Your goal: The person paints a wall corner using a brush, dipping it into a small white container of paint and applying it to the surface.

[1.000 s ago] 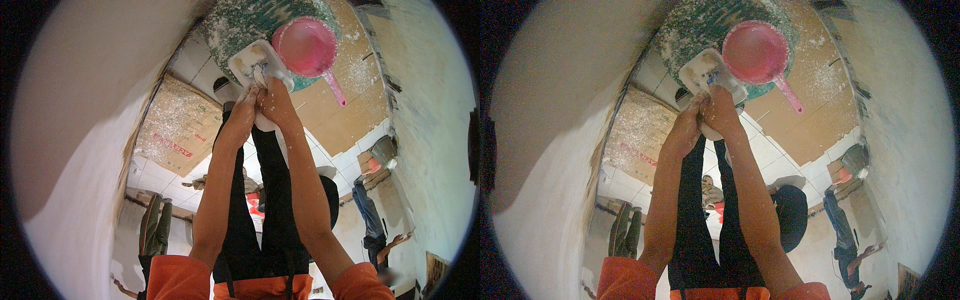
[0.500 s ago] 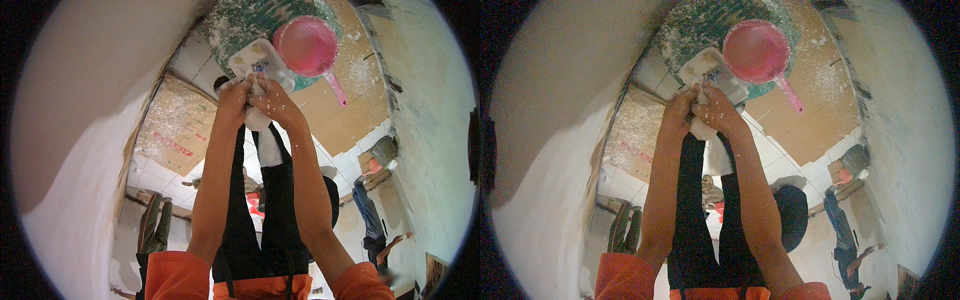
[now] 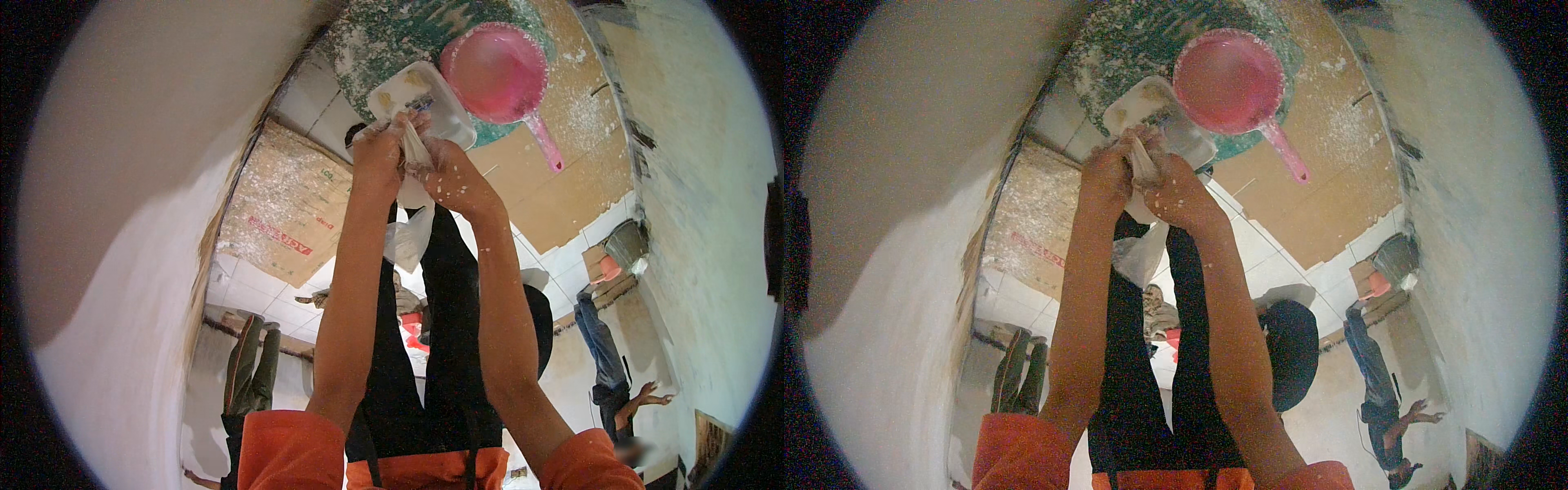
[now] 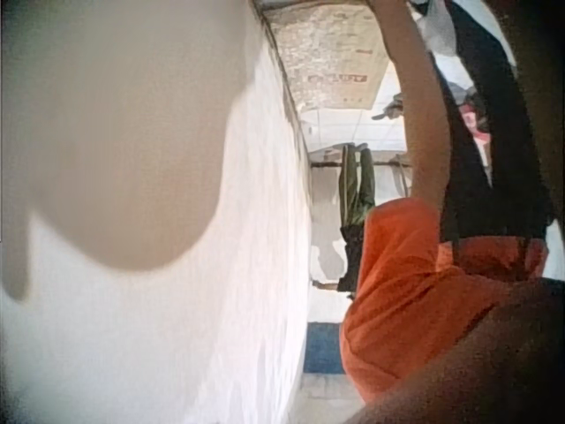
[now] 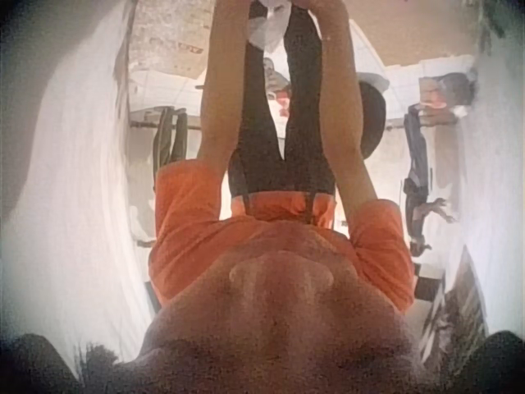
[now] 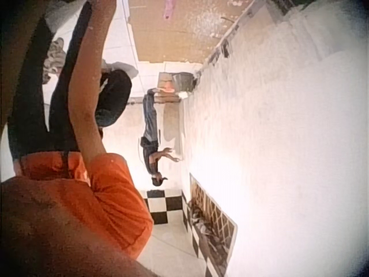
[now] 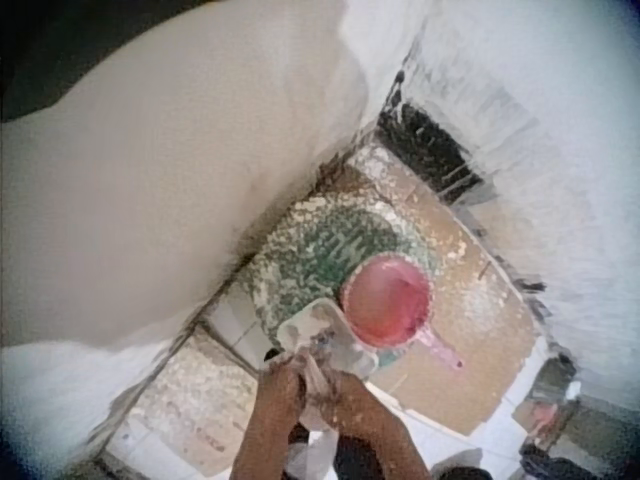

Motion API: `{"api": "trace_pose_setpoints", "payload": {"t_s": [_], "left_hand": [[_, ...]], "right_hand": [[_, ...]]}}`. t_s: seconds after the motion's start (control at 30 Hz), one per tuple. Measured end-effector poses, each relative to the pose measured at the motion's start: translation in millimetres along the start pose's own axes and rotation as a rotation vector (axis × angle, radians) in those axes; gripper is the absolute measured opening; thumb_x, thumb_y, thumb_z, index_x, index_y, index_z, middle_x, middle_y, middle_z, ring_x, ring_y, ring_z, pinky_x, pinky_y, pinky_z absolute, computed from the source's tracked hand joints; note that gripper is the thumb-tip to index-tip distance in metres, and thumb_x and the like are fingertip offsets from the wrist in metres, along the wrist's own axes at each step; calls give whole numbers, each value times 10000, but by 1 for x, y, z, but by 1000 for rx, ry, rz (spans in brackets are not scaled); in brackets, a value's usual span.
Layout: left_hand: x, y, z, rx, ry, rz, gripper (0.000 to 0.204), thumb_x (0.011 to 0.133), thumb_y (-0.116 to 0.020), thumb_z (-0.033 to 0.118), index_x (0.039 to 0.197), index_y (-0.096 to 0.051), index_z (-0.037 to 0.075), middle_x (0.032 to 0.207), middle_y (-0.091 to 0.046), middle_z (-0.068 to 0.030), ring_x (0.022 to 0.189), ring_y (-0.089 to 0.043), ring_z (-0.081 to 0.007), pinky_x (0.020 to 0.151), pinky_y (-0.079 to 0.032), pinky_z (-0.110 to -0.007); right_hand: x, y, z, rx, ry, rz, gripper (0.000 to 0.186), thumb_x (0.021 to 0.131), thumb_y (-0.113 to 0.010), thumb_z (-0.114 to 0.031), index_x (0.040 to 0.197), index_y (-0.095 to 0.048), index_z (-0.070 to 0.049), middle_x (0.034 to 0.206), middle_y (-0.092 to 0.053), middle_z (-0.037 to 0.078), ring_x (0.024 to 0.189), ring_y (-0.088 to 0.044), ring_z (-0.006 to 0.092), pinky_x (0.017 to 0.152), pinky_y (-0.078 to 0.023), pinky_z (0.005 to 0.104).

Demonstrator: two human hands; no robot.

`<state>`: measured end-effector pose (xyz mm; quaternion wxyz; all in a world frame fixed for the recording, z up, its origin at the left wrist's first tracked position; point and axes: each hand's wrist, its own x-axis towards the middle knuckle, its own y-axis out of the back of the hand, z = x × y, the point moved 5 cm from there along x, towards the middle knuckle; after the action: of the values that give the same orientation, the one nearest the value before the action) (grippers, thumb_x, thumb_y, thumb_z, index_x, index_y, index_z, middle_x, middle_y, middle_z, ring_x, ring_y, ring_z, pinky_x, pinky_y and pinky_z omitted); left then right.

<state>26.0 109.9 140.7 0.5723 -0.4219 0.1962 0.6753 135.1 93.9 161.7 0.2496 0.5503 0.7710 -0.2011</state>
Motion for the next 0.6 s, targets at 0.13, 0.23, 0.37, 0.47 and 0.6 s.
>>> {"api": "trace_pose_setpoints", "payload": {"t_s": [0.13, 0.23, 0.37, 0.47, 0.6], "left_hand": [[-1, 0, -6, -275, 197, 114, 258, 905, -524, 68, 1075, -538, -125, 1015, -629, -205, 909, -640, -255, 769, -535, -341], [6, -4, -8, -235, 163, -40, 356, 930, -508, 186, 1167, -526, -79, 1101, -621, -149, 989, -610, -214, 860, -488, -318], [-3, -11, 5, -122, 214, 14, 308, 937, -501, 185, 1100, -552, -72, 1021, -629, -127, 911, -605, -177, 807, -482, -292], [-4, -3, -7, -57, 314, -29, 306, 935, -514, 218, 1038, -569, -65, 928, -621, -99, 828, -581, -143, 755, -465, -275], [-5, 3, -14, 271, 117, -214, 280, 952, -453, 222, 1023, -561, -27, 963, -621, -116, 837, -600, -178, 756, -489, -322]], "right_hand": [[2, -2, 5, -130, -26, 71, 203, 831, -485, -93, 842, -589, 81, 739, -603, 127, 680, -521, 176, 651, -440, 363], [10, -8, 0, -195, 16, 147, 214, 837, -483, -114, 806, -572, 78, 711, -586, 195, 646, -532, 244, 637, -433, 392], [11, -6, 0, -469, 5, 211, 229, 842, -476, -151, 805, -545, 64, 726, -547, 291, 708, -549, 432, 664, -425, 474], [14, -9, 7, -466, -8, 225, 223, 846, -470, -159, 851, -545, 51, 804, -567, 285, 817, -539, 468, 702, -424, 504], [13, -13, 9, -655, -32, 115, 309, 844, -463, -203, 957, -545, 73, 871, -593, 299, 801, -598, 446, 739, -480, 512]]}}
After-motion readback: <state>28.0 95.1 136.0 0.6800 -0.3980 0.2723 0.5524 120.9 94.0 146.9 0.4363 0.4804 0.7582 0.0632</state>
